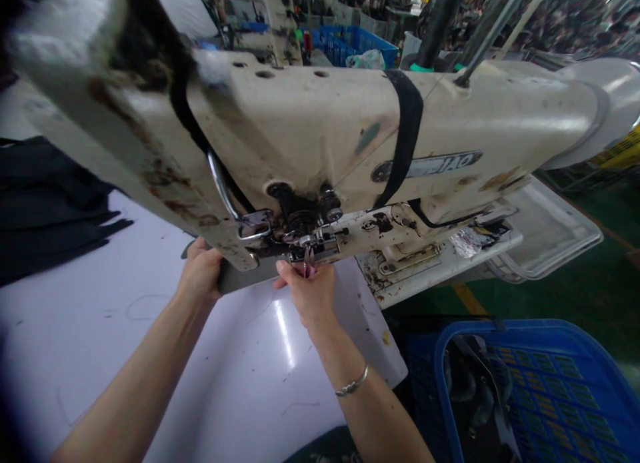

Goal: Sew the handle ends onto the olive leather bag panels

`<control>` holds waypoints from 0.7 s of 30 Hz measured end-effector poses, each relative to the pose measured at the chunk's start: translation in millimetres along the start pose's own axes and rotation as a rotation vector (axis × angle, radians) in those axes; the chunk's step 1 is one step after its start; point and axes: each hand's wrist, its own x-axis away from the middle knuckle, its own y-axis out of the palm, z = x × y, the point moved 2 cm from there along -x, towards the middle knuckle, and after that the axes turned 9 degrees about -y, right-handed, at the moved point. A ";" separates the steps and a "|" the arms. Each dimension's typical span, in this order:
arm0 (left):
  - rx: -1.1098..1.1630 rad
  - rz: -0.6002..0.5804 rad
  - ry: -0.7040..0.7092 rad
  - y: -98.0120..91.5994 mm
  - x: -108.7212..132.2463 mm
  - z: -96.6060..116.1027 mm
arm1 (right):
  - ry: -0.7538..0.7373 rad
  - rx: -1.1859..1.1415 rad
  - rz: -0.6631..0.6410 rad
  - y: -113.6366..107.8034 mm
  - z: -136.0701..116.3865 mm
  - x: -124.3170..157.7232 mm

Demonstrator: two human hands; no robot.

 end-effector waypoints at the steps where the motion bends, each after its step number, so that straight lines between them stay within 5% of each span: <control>1: -0.003 -0.008 0.017 0.9 -0.8 1.0 | 0.001 -0.004 0.021 2.0 1.2 0.5; 21: 0.002 -0.028 0.086 6.0 -3.4 3.6 | -0.015 -0.071 0.204 13.8 8.3 10.6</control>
